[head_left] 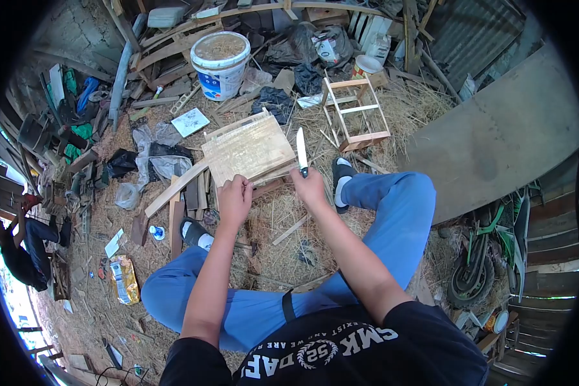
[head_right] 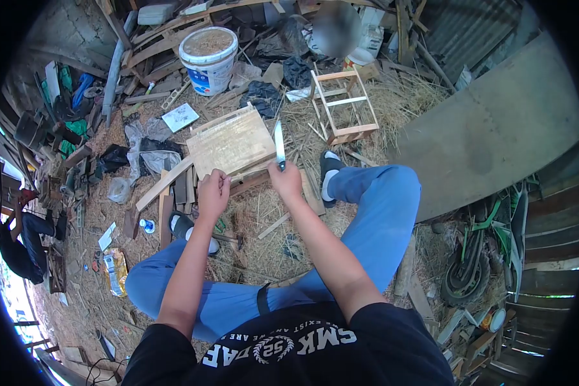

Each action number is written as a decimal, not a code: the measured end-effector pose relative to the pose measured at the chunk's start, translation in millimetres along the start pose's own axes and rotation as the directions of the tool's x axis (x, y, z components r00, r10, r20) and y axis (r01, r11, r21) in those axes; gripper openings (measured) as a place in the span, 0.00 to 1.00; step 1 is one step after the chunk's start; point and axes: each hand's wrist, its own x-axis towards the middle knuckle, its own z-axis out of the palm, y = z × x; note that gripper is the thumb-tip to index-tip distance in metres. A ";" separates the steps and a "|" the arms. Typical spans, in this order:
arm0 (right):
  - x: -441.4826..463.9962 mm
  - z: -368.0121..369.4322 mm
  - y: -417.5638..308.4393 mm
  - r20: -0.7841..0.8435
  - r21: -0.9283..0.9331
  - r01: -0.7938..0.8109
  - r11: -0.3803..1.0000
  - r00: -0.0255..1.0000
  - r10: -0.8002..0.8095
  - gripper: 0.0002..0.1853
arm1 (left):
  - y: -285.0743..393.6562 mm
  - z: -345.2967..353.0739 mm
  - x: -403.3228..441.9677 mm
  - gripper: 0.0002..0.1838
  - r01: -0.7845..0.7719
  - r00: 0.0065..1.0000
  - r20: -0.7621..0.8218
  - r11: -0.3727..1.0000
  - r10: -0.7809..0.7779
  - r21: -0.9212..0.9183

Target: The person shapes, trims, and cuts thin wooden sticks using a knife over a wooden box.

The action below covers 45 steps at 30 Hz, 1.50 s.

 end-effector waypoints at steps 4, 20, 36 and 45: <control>-5.8 -10.4 -4.4 0.077 0.215 0.005 0.977 0.997 -0.022 0.18 | 5.8 -0.3 -3.4 0.08 0.003 1.000 -0.008 1.000 -0.003 -0.018; -1.9 -31.7 -18.2 0.807 0.529 -0.781 0.331 0.584 0.090 0.11 | -1.5 -1.6 -15.4 0.07 0.243 0.968 0.146 0.908 -0.204 -0.342; -33.0 -37.8 -55.8 0.442 0.504 -0.374 0.779 0.886 0.140 0.13 | 35.1 -2.3 -13.5 0.07 -0.008 0.974 0.209 0.939 0.085 -0.345; -35.1 -34.7 -48.6 0.234 0.489 -0.209 0.847 0.967 0.104 0.14 | 27.6 -1.4 -15.0 0.06 -0.018 0.988 0.144 0.964 0.058 -0.265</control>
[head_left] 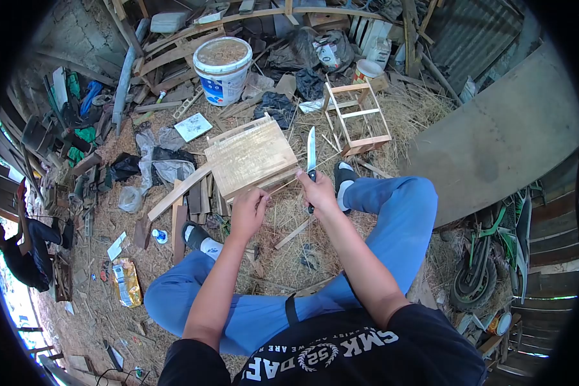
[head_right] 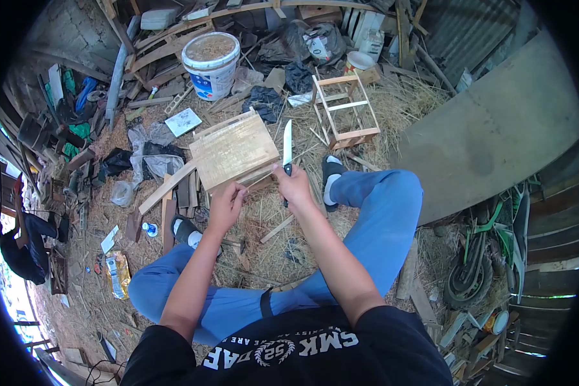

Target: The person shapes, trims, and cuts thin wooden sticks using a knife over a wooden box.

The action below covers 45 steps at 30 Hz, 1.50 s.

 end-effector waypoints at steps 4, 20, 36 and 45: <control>5.7 -6.4 6.6 -0.082 -0.008 0.013 1.000 0.997 -0.014 0.15 | 4.1 -2.0 -0.8 0.05 -0.138 0.990 -0.024 0.982 0.142 0.132; 29.3 -56.5 -11.0 -0.336 0.165 0.159 0.973 0.937 -0.096 0.16 | -14.4 -1.2 7.7 0.15 0.117 0.962 -0.260 0.988 -0.086 0.104; 32.2 -83.2 -29.2 -0.319 0.177 0.077 0.981 0.948 -0.017 0.12 | -11.2 30.8 45.3 0.11 0.203 0.978 0.059 0.979 -0.200 -0.035; 34.1 -130.3 -36.4 -0.243 0.011 0.045 0.999 0.969 -0.041 0.11 | -9.4 90.7 65.9 0.13 0.283 0.951 0.209 0.916 -0.229 -0.286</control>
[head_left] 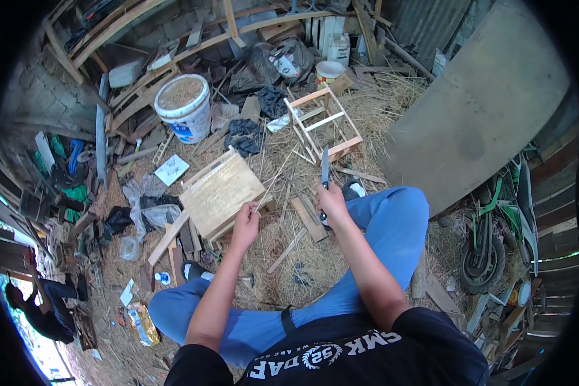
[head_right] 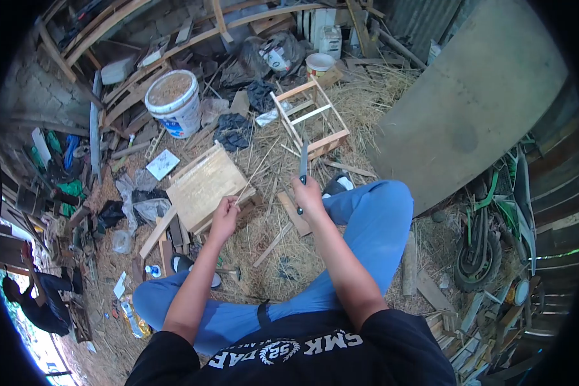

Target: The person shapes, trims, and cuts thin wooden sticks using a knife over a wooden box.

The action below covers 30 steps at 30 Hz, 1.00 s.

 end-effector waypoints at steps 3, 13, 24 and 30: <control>6.1 -25.3 -15.3 0.048 -0.079 -0.062 0.995 0.997 0.066 0.11 | -5.2 16.8 11.5 0.21 0.118 0.992 0.073 0.944 -0.100 -0.307; 24.7 -58.9 -12.1 0.007 -0.070 -0.093 0.993 0.996 0.093 0.10 | 6.8 38.1 21.0 0.37 0.083 0.953 0.297 0.995 -0.062 -0.058; 50.7 -112.5 -64.9 0.152 -0.703 0.133 0.698 0.988 -0.035 0.19 | 91.3 -29.3 32.6 0.22 -0.186 0.920 0.384 0.949 0.076 0.257; 25.4 -125.2 -150.1 0.170 -0.837 0.193 0.513 0.981 -0.092 0.16 | 149.0 -56.7 23.2 0.23 -0.121 0.937 0.348 0.969 0.039 0.215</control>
